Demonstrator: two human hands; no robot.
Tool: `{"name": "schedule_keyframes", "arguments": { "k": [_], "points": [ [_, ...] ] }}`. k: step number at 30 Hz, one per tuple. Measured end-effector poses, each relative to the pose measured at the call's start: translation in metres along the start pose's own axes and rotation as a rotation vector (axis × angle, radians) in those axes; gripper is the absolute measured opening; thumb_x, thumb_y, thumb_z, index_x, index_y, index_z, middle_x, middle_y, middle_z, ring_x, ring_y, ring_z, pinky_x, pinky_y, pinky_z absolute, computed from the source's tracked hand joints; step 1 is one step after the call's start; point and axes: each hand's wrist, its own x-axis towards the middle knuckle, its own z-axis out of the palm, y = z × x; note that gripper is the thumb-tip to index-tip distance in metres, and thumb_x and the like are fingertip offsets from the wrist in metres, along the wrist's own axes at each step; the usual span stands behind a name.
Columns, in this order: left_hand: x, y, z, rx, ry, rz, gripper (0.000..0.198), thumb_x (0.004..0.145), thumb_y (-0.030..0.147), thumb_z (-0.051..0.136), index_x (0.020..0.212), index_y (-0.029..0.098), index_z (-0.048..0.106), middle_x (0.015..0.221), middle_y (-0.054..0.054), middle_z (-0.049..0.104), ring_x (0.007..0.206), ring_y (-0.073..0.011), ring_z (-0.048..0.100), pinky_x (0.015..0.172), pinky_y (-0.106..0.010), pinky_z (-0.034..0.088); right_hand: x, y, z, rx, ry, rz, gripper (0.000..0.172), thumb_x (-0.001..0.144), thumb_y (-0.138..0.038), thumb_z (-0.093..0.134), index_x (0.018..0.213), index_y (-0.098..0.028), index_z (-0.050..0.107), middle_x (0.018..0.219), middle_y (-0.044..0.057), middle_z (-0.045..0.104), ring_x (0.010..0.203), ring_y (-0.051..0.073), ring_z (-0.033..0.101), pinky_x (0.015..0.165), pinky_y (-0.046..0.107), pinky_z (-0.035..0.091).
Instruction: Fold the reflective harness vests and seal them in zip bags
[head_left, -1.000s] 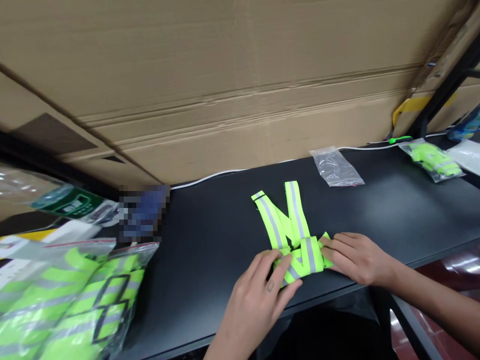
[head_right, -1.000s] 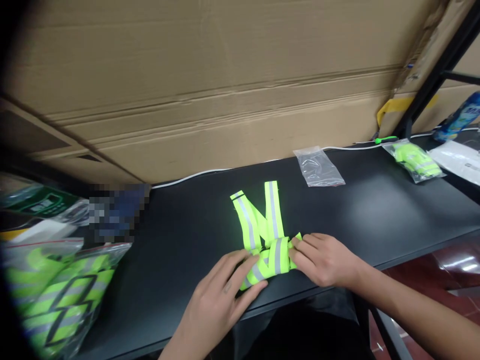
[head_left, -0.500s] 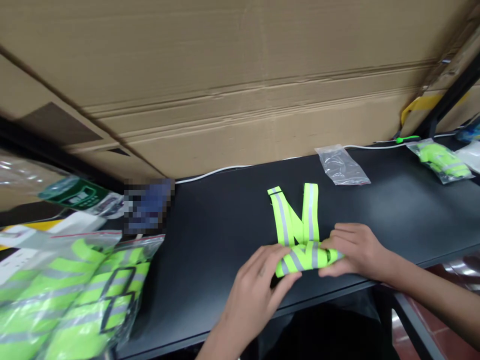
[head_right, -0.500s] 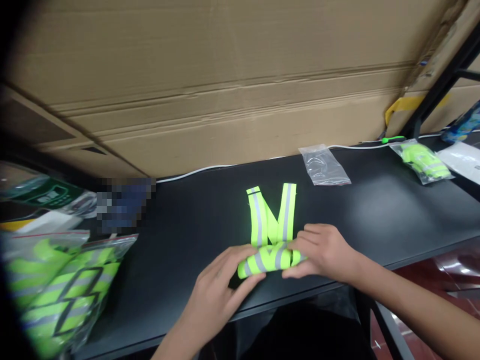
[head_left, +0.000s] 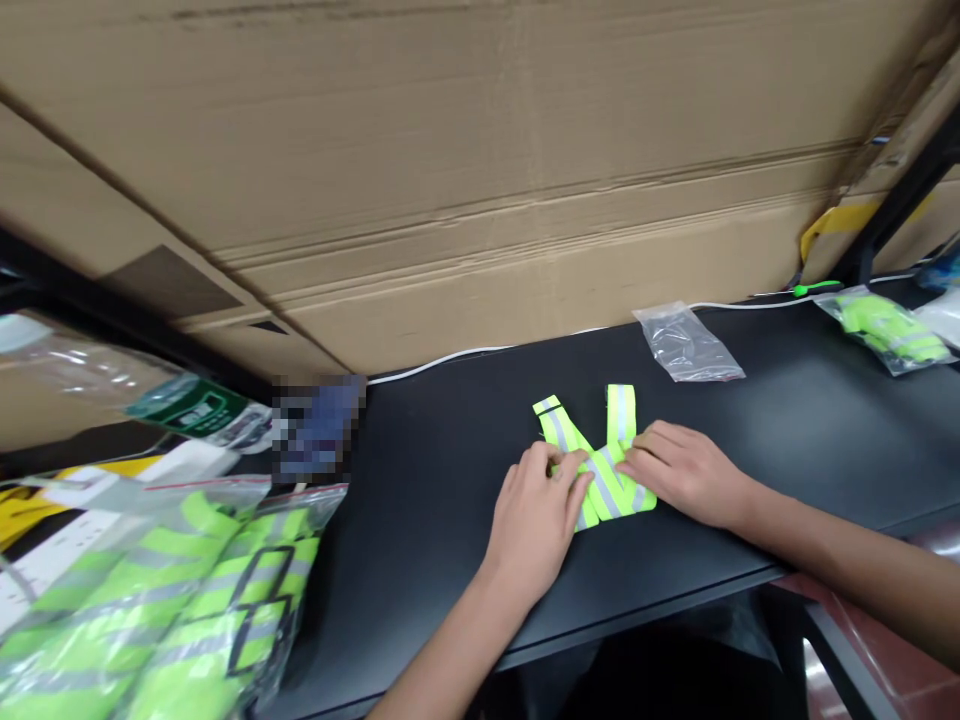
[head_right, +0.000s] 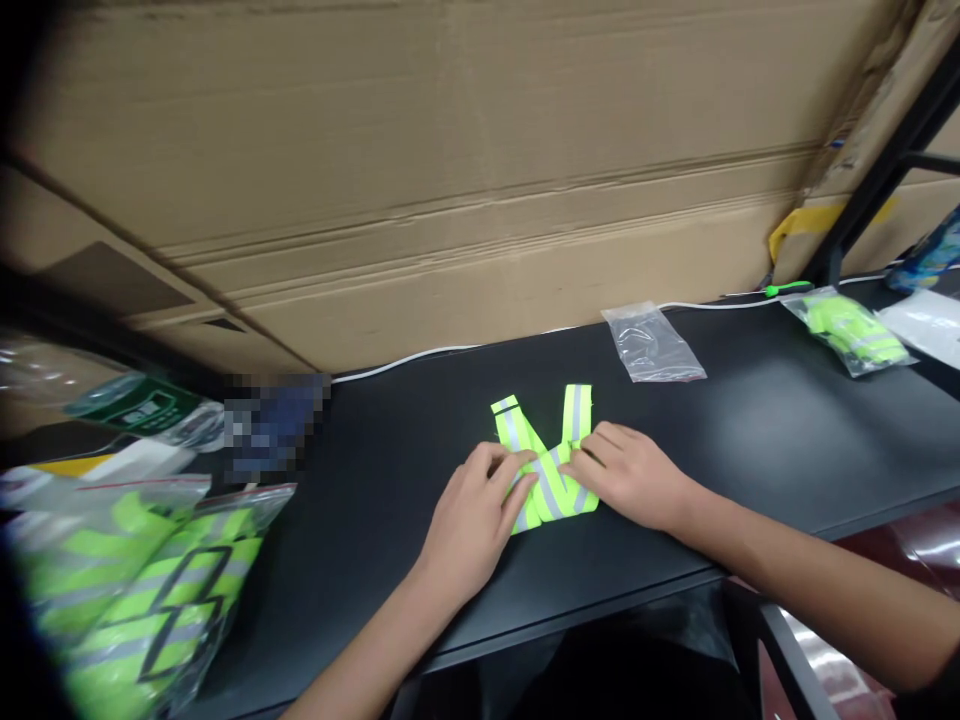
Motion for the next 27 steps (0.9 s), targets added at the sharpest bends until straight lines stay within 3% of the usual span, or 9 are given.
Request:
{"name": "schedule_keyframes", "arguments": {
  "k": [3, 5, 8, 10, 13, 17, 19, 23, 27],
  "points": [
    [-0.007, 0.001, -0.004, 0.125, 0.137, 0.060, 0.025, 0.104, 0.026, 0.047, 0.115, 0.020, 0.069, 0.090, -0.006, 0.065, 0.073, -0.0190, 0.065, 0.064, -0.032, 0.055, -0.014, -0.013, -0.015, 0.037, -0.079, 0.003, 0.019, 0.099, -0.012, 0.049, 0.107, -0.012, 0.067, 0.108, 0.013, 0.069, 0.102, 0.024, 0.058, 0.088, 0.039, 0.054],
    [-0.019, 0.005, -0.008, 0.151, 0.199, 0.156, 0.027, 0.103, 0.024, 0.047, 0.121, 0.015, 0.066, 0.093, -0.009, 0.071, 0.077, -0.0208, 0.069, 0.067, -0.034, 0.058, -0.022, -0.019, -0.024, 0.096, -0.158, 0.031, 0.029, 0.099, -0.029, 0.056, 0.123, -0.013, 0.063, 0.121, 0.016, 0.065, 0.113, 0.029, 0.054, 0.093, 0.045, 0.054],
    [-0.048, 0.016, -0.011, 0.080, 0.136, 0.282, 0.046, 0.103, 0.040, 0.046, 0.133, 0.007, 0.057, 0.120, -0.021, 0.070, 0.105, -0.0308, 0.070, 0.081, -0.043, 0.062, -0.030, -0.023, -0.032, 0.136, -0.231, 0.057, 0.058, 0.089, -0.053, 0.068, 0.133, -0.016, 0.058, 0.127, 0.017, 0.061, 0.119, 0.033, 0.050, 0.093, 0.051, 0.055],
    [-0.068, 0.027, -0.009, 0.068, 0.090, 0.273, 0.061, 0.099, 0.050, 0.049, 0.138, 0.003, 0.053, 0.138, -0.027, 0.059, 0.125, -0.0387, 0.061, 0.089, -0.049, 0.061, -0.034, -0.027, -0.035, 0.119, -0.235, 0.052, 0.052, 0.088, -0.048, 0.072, 0.129, -0.017, 0.061, 0.125, 0.017, 0.062, 0.118, 0.033, 0.050, 0.093, 0.050, 0.055],
    [-0.090, 0.041, -0.004, 0.094, 0.060, 0.179, 0.063, 0.094, 0.043, 0.061, 0.143, 0.006, 0.049, 0.150, -0.028, 0.048, 0.138, -0.0410, 0.049, 0.097, -0.051, 0.057, -0.038, -0.037, -0.037, 0.090, -0.231, 0.041, 0.043, 0.089, -0.040, 0.071, 0.123, -0.016, 0.064, 0.122, 0.015, 0.064, 0.114, 0.033, 0.052, 0.094, 0.050, 0.054],
    [-0.101, 0.049, 0.002, 0.020, 0.096, 0.108, 0.054, 0.093, 0.028, 0.066, 0.142, 0.012, 0.050, 0.150, -0.023, 0.050, 0.145, -0.0380, 0.041, 0.100, -0.049, 0.056, -0.046, -0.058, -0.037, 0.066, -0.172, 0.100, 0.061, 0.086, -0.060, 0.067, 0.126, -0.014, 0.063, 0.122, 0.018, 0.065, 0.114, 0.036, 0.052, 0.089, 0.053, 0.056],
    [-0.104, 0.051, 0.003, -0.038, 0.155, 0.089, 0.047, 0.093, 0.023, 0.066, 0.138, 0.014, 0.054, 0.144, -0.020, 0.058, 0.143, -0.0369, 0.043, 0.100, -0.049, 0.056, -0.053, -0.070, -0.034, 0.023, -0.079, 0.107, 0.069, 0.085, -0.071, 0.060, 0.120, -0.012, 0.066, 0.118, 0.020, 0.066, 0.111, 0.037, 0.054, 0.085, 0.053, 0.056],
    [-0.107, 0.051, -0.001, -0.128, 0.220, 0.144, 0.040, 0.093, 0.011, 0.063, 0.132, 0.014, 0.058, 0.128, -0.017, 0.068, 0.130, -0.0314, 0.058, 0.096, -0.044, 0.057, -0.063, -0.084, -0.031, -0.058, 0.041, 0.095, 0.040, 0.098, -0.048, 0.054, 0.106, -0.012, 0.069, 0.100, 0.016, 0.070, 0.097, 0.030, 0.060, 0.083, 0.045, 0.054],
    [-0.096, 0.044, -0.012, -0.236, 0.196, 0.150, 0.035, 0.096, 0.013, 0.059, 0.130, 0.013, 0.056, 0.123, -0.015, 0.070, 0.120, -0.0282, 0.063, 0.091, -0.040, 0.057, -0.053, -0.076, -0.037, 0.023, 0.031, 0.101, 0.038, 0.102, -0.047, 0.049, 0.100, -0.013, 0.067, 0.082, 0.009, 0.066, 0.076, 0.022, 0.061, 0.070, 0.036, 0.050]
  ]
}}
